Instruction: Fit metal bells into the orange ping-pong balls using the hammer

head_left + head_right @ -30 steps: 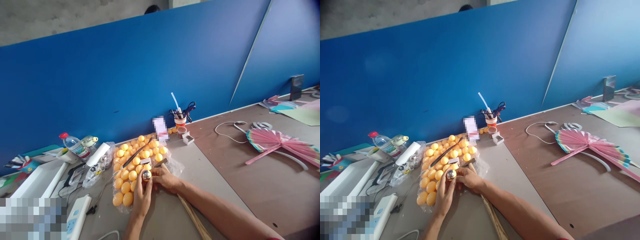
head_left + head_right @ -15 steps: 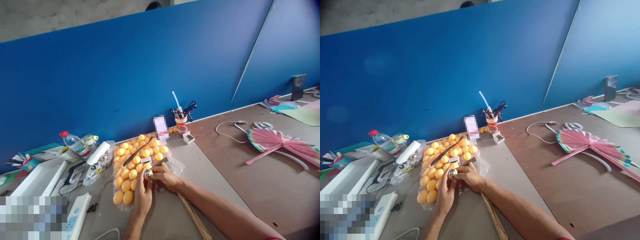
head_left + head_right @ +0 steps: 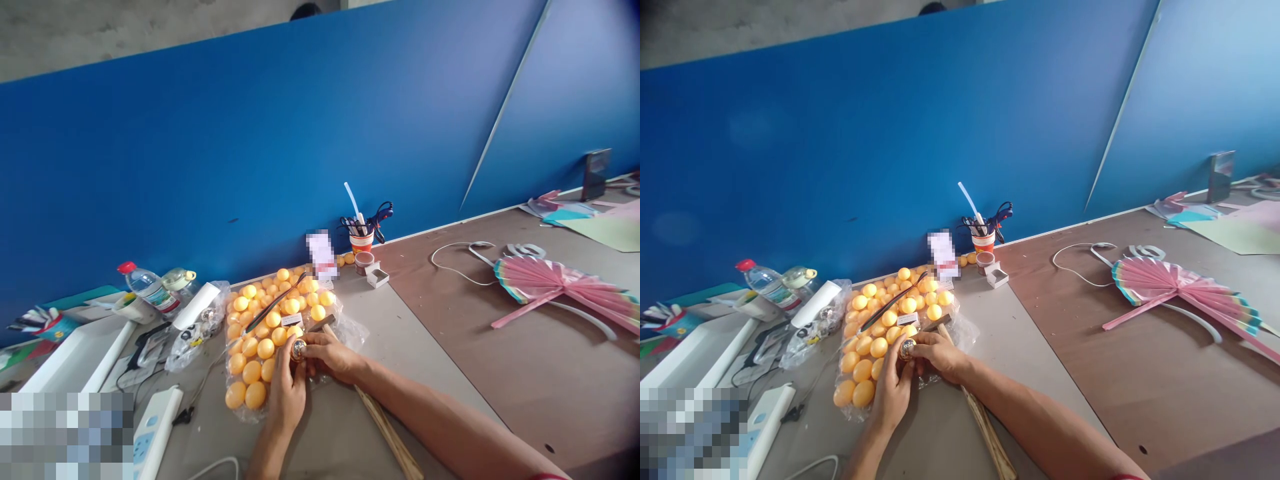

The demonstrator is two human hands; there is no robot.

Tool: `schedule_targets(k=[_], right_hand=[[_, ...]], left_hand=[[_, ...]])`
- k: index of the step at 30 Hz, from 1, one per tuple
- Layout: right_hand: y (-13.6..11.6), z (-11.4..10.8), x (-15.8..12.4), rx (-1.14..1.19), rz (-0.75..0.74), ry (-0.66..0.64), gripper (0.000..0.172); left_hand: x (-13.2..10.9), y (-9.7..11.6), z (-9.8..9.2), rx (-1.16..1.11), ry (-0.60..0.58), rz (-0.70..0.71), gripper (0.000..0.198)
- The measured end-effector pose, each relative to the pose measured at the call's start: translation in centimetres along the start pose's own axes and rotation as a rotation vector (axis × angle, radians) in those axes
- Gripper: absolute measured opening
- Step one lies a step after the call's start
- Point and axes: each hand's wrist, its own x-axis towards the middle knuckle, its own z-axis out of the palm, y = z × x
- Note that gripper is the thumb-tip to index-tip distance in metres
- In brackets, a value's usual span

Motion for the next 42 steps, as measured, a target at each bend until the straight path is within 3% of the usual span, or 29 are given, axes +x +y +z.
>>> schedule_targets(k=[7, 27, 42], right_hand=[[-0.1, 0.1, 0.0, 0.010, 0.008, 0.004, 0.019], [-0.4, 0.3, -0.2, 0.009, 0.009, 0.005, 0.008], [0.0, 0.2, -0.1, -0.054, -0.014, 0.016, 0.024]], left_hand=[[-0.1, -0.2, 0.1, 0.006, 0.037, -0.007, 0.040], [-0.3, -1.2, 0.2, 0.092, -0.006, 0.053, 0.042], [-0.1, -0.8, 0.2, 0.143, 0.028, 0.042, 0.040]])
